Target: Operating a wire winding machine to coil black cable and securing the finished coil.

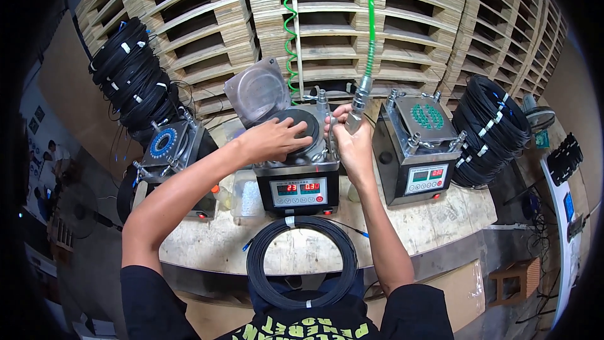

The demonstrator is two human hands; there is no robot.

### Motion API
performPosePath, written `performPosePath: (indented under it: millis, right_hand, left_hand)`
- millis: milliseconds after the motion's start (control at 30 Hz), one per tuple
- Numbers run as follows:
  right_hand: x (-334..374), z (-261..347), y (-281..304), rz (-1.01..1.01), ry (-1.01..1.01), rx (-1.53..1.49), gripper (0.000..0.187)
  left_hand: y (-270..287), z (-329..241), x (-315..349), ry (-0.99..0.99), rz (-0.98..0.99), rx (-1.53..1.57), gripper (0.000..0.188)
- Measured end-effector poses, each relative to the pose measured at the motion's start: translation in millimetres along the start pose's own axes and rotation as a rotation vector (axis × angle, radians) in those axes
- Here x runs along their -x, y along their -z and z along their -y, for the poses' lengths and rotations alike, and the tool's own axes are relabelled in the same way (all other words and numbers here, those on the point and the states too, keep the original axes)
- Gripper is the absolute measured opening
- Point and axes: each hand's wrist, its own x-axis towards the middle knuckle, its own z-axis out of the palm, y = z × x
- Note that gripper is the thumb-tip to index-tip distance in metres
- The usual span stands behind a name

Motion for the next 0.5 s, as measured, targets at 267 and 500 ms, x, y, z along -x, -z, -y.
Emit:
performPosePath:
  millis: [267,500]
  right_hand:
    - [-34,-18,-17,-0.023,0.103,0.166,0.018]
    - [-32,-10,1,-0.045,0.024,0.226,0.019]
  left_hand:
    - [-4,-10,12,0.137,-0.004,0.103,0.043]
    - [-20,-13,28,0.329,-0.261,0.278,0.043]
